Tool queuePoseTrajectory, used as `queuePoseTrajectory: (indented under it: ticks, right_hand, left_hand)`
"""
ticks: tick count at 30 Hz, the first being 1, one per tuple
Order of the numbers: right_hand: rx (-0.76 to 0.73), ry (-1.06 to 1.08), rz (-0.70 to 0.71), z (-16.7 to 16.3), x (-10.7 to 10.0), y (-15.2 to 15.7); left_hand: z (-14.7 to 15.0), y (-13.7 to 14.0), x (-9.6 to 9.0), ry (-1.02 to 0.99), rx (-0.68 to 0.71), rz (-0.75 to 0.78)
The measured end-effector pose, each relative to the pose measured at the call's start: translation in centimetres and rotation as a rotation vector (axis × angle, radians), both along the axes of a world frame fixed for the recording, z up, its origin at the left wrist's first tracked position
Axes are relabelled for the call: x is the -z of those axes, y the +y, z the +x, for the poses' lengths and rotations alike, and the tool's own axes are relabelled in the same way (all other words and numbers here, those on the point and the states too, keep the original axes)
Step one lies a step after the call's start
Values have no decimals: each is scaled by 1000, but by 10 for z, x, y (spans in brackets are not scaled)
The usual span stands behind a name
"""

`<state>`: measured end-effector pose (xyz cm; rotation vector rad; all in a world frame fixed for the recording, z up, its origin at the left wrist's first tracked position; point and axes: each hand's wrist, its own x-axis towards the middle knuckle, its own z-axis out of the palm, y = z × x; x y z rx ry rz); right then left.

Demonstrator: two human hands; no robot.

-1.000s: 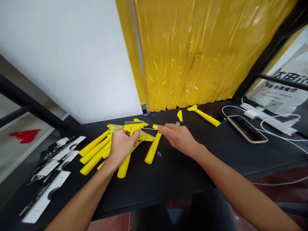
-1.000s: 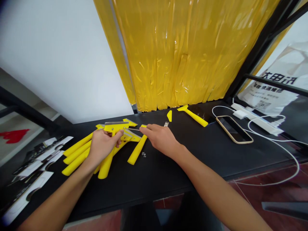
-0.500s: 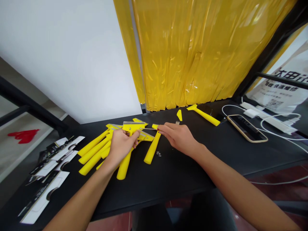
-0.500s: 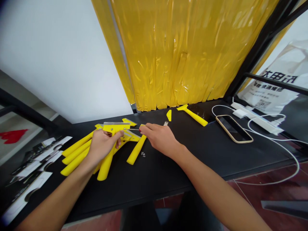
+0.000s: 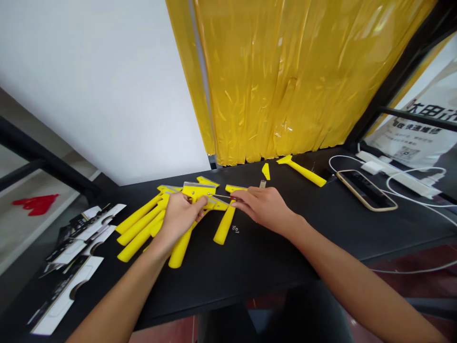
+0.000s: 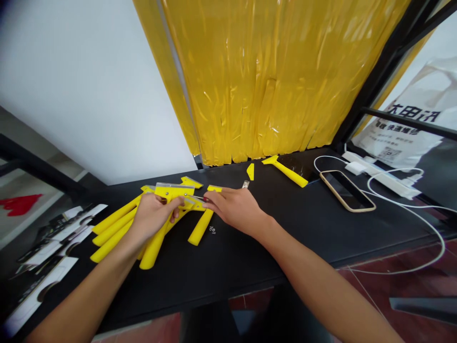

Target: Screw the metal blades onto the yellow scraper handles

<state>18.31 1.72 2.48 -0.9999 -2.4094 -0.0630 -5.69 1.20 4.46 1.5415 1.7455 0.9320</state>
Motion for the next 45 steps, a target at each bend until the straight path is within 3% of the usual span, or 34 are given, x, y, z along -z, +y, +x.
queuePoseTrajectory:
  ticks: [4, 9, 14, 20, 27, 32, 37, 45]
  right_hand:
    - [167, 58, -150, -3, 0, 0]
    - [62, 159, -214, -4, 1, -1]
    - [145, 125, -189, -5, 2, 1]
    - [47, 349, -335, -6, 1, -1]
    - [148, 226, -259, -5, 9, 6]
    - [89, 337, -337, -8, 8, 4]
    - [119, 229, -290, -9, 10, 4]
    - [93, 248, -305, -11, 11, 5]
  left_hand:
    - [0, -2, 2, 82, -37, 59]
    - [-4, -1, 3, 144, -85, 112]
    - [-2, -2, 3, 128, -99, 117]
    - [1, -4, 3, 143, -107, 159]
    - [1, -5, 3, 140, -138, 159]
    - [1, -4, 4, 236, -161, 235]
    - [1, -5, 2, 280, -171, 223]
    - [2, -6, 1, 301, -161, 259]
